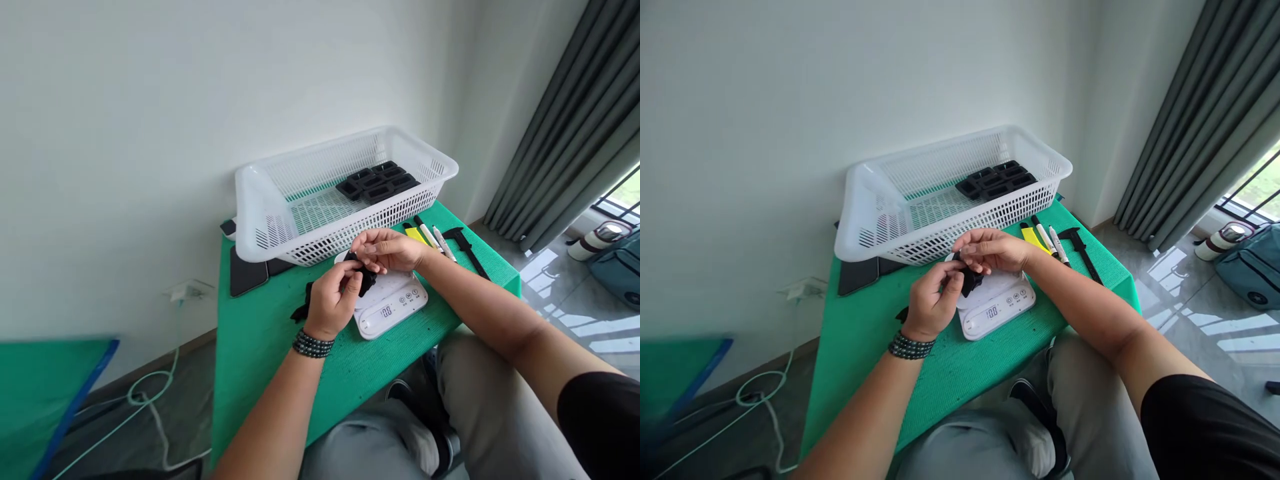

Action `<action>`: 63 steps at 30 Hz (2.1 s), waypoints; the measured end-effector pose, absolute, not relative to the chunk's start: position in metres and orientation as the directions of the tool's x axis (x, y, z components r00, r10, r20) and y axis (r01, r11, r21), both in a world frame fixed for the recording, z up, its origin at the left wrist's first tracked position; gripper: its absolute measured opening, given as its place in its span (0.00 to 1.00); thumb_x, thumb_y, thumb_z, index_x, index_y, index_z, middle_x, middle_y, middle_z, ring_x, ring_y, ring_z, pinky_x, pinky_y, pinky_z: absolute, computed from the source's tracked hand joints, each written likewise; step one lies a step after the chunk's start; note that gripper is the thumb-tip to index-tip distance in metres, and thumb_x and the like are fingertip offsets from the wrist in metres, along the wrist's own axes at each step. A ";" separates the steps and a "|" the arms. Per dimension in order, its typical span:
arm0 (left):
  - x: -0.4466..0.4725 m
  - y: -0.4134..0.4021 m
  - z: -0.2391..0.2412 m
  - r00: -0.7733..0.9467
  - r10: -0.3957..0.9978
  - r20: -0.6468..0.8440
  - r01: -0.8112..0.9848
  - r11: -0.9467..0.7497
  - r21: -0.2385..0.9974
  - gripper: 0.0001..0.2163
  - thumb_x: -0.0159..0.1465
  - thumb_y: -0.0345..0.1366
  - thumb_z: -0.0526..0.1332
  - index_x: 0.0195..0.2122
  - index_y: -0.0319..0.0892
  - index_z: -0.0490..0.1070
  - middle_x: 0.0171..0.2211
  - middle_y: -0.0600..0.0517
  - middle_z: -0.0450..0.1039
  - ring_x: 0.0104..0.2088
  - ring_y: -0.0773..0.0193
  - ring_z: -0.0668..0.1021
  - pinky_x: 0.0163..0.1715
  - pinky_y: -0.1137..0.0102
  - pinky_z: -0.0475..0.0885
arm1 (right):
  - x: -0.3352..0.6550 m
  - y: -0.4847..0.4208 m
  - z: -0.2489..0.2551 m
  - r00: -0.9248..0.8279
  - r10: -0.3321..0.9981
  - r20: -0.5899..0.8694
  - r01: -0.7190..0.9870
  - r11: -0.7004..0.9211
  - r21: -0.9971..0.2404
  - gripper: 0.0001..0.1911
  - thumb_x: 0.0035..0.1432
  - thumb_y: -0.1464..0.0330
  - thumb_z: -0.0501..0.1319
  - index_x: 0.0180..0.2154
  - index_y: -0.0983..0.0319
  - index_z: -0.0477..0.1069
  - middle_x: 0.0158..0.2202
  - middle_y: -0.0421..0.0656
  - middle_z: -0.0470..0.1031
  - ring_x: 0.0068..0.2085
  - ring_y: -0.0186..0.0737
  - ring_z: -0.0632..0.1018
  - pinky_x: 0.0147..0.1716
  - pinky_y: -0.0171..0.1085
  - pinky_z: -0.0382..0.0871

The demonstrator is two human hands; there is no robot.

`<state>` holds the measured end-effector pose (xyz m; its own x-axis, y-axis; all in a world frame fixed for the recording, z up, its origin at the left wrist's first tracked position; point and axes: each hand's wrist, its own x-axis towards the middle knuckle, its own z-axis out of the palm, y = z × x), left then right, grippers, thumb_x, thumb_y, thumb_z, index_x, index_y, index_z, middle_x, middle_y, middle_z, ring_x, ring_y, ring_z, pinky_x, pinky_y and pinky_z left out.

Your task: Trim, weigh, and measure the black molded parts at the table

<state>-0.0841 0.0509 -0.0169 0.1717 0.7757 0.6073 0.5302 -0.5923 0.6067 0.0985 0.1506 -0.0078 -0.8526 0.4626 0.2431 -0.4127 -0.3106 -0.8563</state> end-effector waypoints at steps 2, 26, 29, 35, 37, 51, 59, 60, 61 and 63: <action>-0.083 0.052 -0.017 0.202 0.773 0.602 0.503 -0.609 0.613 0.12 0.71 0.44 0.61 0.46 0.41 0.74 0.33 0.49 0.80 0.29 0.64 0.80 0.30 0.71 0.76 | 0.099 0.150 -0.007 -0.846 0.482 0.227 -0.410 -0.317 -0.855 0.14 0.60 0.64 0.69 0.45 0.63 0.72 0.29 0.36 0.75 0.26 0.30 0.75 0.20 0.28 0.67; -0.102 0.072 -0.037 -0.191 0.849 0.492 0.341 -0.413 0.845 0.16 0.67 0.49 0.65 0.47 0.41 0.74 0.41 0.44 0.81 0.40 0.60 0.83 0.39 0.66 0.80 | 0.093 0.148 -0.011 -0.370 0.784 0.498 0.229 0.597 -0.769 0.11 0.62 0.58 0.63 0.39 0.59 0.75 0.38 0.45 0.79 0.42 0.47 0.78 0.47 0.45 0.68; -0.104 0.071 -0.035 -0.171 0.823 0.541 0.383 -0.450 0.807 0.16 0.69 0.47 0.64 0.51 0.42 0.73 0.44 0.44 0.81 0.44 0.58 0.83 0.42 0.65 0.80 | 0.094 0.148 -0.011 -0.418 0.786 0.456 0.186 0.565 -0.804 0.15 0.64 0.55 0.63 0.42 0.59 0.76 0.37 0.45 0.80 0.41 0.46 0.78 0.45 0.44 0.69; -0.101 0.064 -0.026 -0.026 0.691 0.723 0.622 -0.555 0.553 0.09 0.71 0.39 0.61 0.49 0.45 0.76 0.44 0.46 0.80 0.46 0.57 0.82 0.49 0.60 0.79 | 0.095 0.152 -0.009 -0.505 0.776 0.377 -0.024 0.425 -0.905 0.18 0.59 0.58 0.68 0.47 0.61 0.73 0.39 0.45 0.80 0.40 0.42 0.79 0.40 0.40 0.69; -0.099 0.063 -0.021 0.031 0.621 0.783 0.673 -0.592 0.443 0.07 0.70 0.36 0.62 0.47 0.46 0.78 0.43 0.48 0.80 0.48 0.56 0.81 0.52 0.58 0.78 | 0.096 0.154 -0.008 -0.543 0.756 0.365 -0.156 0.337 -0.929 0.18 0.57 0.60 0.69 0.46 0.61 0.72 0.41 0.45 0.80 0.41 0.41 0.79 0.41 0.39 0.72; -0.094 0.066 -0.020 0.056 0.660 0.749 0.701 -0.560 0.441 0.08 0.65 0.39 0.66 0.44 0.46 0.79 0.53 0.44 0.80 0.55 0.49 0.81 0.57 0.51 0.78 | 0.105 0.154 0.003 -0.645 0.712 0.278 -0.382 0.014 -0.924 0.13 0.52 0.68 0.68 0.42 0.60 0.76 0.37 0.40 0.78 0.38 0.35 0.78 0.36 0.33 0.75; -0.094 0.072 -0.024 0.101 0.610 0.786 0.689 -0.613 0.387 0.08 0.63 0.38 0.69 0.43 0.45 0.80 0.58 0.44 0.78 0.56 0.44 0.82 0.56 0.46 0.79 | 0.114 0.157 0.010 -0.688 0.684 0.241 -0.354 -0.026 -0.935 0.08 0.57 0.64 0.68 0.39 0.61 0.79 0.39 0.42 0.80 0.43 0.38 0.79 0.40 0.34 0.76; -0.094 0.072 -0.025 0.111 0.598 0.794 0.693 -0.619 0.370 0.08 0.63 0.38 0.69 0.43 0.45 0.80 0.59 0.44 0.78 0.56 0.44 0.82 0.56 0.46 0.79 | 0.114 0.157 0.010 -0.688 0.682 0.247 -0.363 -0.030 -0.931 0.08 0.58 0.65 0.66 0.39 0.61 0.79 0.38 0.41 0.80 0.43 0.38 0.79 0.39 0.34 0.76; -0.094 0.073 -0.025 0.118 0.590 0.799 0.696 -0.623 0.357 0.08 0.63 0.38 0.69 0.42 0.45 0.80 0.60 0.45 0.77 0.56 0.44 0.81 0.56 0.46 0.79 | 0.114 0.157 0.010 -0.685 0.684 0.250 -0.369 -0.031 -0.929 0.07 0.60 0.67 0.65 0.39 0.61 0.79 0.38 0.41 0.80 0.42 0.38 0.78 0.38 0.34 0.76; -0.094 0.073 -0.025 0.124 0.581 0.804 0.694 -0.630 0.348 0.06 0.63 0.38 0.68 0.41 0.46 0.81 0.63 0.48 0.75 0.58 0.44 0.81 0.56 0.47 0.80 | 0.113 0.158 0.009 -0.677 0.697 0.234 -0.357 -0.033 -0.934 0.05 0.62 0.70 0.63 0.39 0.62 0.77 0.37 0.40 0.79 0.40 0.37 0.78 0.36 0.33 0.75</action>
<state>-0.0935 0.0733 -0.0255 0.1242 0.5809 0.8044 0.6938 -0.6304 0.3481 0.1130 0.1579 0.0094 -0.6774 0.6974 0.2340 -0.3567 -0.0332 -0.9336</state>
